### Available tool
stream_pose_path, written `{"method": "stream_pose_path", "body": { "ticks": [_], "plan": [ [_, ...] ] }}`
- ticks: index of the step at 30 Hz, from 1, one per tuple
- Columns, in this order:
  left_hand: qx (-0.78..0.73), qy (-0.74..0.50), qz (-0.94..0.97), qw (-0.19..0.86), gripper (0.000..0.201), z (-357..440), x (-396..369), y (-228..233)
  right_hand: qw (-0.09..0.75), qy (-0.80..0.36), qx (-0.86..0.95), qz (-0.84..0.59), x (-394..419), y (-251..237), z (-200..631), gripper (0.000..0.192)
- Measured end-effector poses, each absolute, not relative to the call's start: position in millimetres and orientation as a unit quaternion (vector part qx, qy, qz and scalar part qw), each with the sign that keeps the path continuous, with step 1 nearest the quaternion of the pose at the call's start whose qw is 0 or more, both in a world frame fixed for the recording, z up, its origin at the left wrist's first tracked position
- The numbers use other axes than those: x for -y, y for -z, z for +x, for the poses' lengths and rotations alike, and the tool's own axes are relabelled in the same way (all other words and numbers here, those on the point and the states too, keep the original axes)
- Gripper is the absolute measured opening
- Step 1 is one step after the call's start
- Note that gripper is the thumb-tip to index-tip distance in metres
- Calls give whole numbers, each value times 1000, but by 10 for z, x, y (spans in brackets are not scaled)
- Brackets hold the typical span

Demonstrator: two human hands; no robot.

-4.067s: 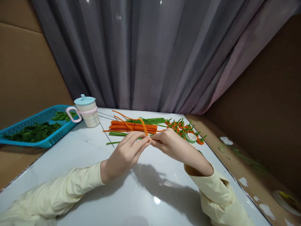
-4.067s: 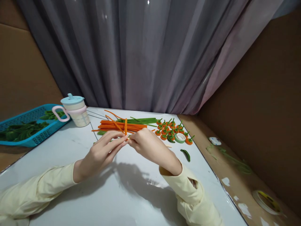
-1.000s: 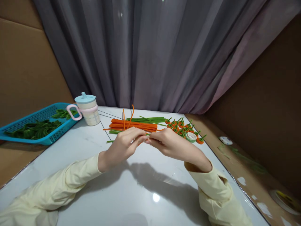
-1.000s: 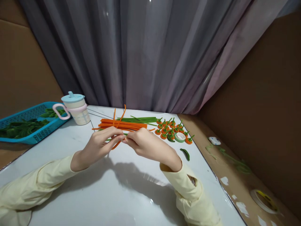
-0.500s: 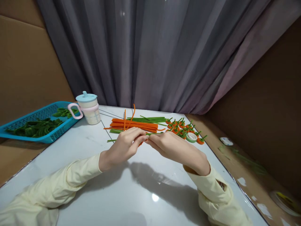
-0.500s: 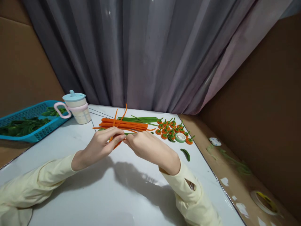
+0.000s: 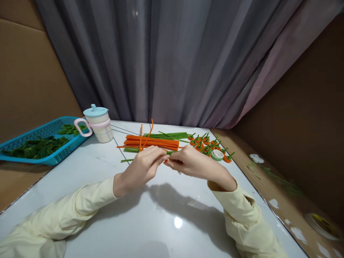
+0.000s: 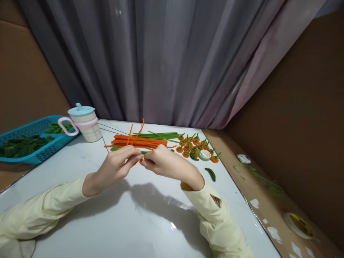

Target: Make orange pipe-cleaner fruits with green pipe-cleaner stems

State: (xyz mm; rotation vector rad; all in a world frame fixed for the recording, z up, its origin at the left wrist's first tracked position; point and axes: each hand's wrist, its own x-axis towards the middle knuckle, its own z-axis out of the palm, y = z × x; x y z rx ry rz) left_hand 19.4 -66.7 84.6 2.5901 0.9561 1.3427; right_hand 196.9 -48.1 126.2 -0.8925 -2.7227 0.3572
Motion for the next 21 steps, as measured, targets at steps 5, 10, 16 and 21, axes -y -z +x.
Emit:
{"method": "stream_pose_path", "body": {
  "ticks": [5,10,16,21],
  "plan": [
    [-331,-444,830,64,14,201,651,-829,120,-33,938,-323,495,-1192,1939,33],
    [-366,-445,809,115,6,220,634,-806,71,81,940,-323,510,-1138,1942,29],
    [-397,-426,794,173,3,214,613,-833,-6,210,932,-294,623,-1188,1865,20],
    [-408,-433,777,206,1,206,586,-836,-25,238,924,-297,638,-1197,1821,21]
  ]
}}
